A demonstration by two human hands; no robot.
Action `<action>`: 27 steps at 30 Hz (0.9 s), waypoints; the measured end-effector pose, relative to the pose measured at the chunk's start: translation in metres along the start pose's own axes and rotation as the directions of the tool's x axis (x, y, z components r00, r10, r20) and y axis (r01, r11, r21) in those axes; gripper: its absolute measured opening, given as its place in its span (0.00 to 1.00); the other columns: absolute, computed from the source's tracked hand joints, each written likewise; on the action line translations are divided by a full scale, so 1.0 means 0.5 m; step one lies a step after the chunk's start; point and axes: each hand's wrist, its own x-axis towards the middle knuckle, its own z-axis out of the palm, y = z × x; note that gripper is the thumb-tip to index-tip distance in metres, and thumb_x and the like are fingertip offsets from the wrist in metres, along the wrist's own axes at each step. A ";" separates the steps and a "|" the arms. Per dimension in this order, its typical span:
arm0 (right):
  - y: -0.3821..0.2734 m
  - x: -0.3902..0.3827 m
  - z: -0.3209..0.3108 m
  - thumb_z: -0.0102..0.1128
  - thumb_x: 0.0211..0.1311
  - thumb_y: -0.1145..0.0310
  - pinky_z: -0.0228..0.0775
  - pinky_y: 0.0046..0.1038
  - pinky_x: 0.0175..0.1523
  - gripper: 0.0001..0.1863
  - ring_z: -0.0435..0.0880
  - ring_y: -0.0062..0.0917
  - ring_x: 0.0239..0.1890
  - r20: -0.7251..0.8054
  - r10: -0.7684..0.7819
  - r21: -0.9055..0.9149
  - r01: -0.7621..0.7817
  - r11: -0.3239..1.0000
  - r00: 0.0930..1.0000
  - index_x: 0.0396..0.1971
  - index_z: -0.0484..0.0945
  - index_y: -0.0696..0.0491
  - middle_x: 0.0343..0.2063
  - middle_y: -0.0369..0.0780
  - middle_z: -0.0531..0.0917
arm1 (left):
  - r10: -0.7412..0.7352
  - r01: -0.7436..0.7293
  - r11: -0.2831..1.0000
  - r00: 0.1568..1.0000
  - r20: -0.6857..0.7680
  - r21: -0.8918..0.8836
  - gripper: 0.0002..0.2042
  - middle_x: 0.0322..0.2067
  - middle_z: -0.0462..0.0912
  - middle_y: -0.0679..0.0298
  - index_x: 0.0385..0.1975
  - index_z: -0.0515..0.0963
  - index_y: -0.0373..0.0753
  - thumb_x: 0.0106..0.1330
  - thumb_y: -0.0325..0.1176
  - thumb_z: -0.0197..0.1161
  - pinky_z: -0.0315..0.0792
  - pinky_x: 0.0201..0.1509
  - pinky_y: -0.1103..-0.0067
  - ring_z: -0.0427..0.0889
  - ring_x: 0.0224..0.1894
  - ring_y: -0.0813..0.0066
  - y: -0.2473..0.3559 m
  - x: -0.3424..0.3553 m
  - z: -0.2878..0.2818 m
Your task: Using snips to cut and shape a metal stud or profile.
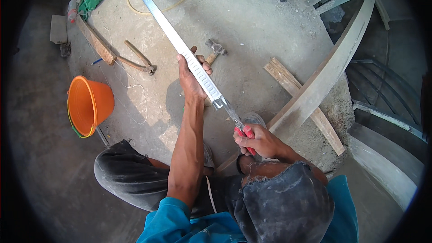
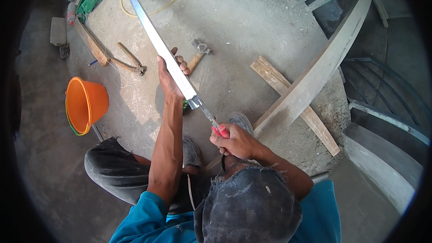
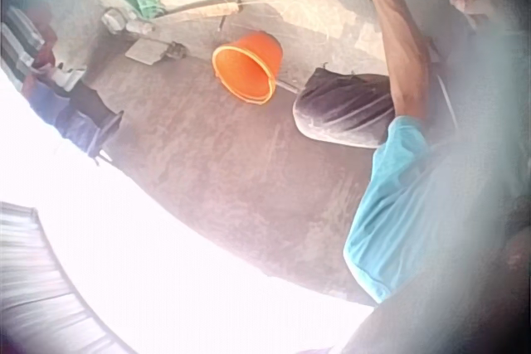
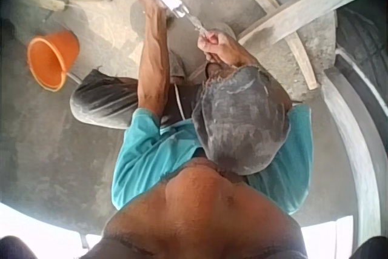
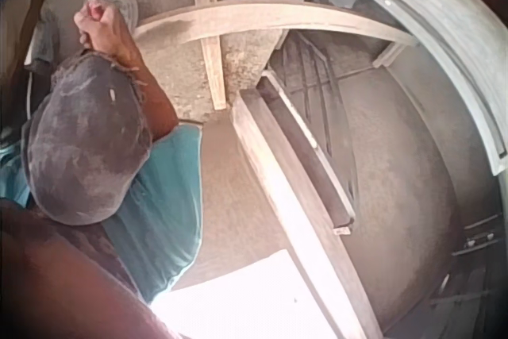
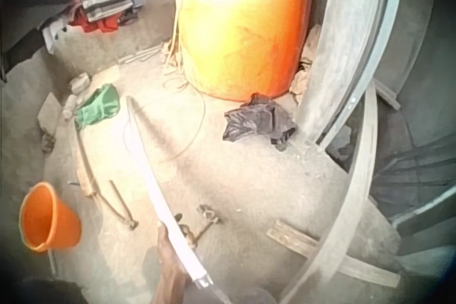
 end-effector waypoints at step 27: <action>-0.092 0.166 -0.063 0.67 0.42 0.78 0.73 0.34 0.47 0.24 0.80 0.39 0.41 0.090 -0.874 -0.774 0.585 0.240 0.478 0.43 0.72 0.57 0.39 0.46 0.80 | -0.058 0.095 0.966 0.986 -0.158 0.242 0.22 0.20 0.72 0.62 0.38 0.69 0.37 0.72 0.54 0.49 0.72 0.17 0.77 0.76 0.16 0.71 -0.004 0.009 0.004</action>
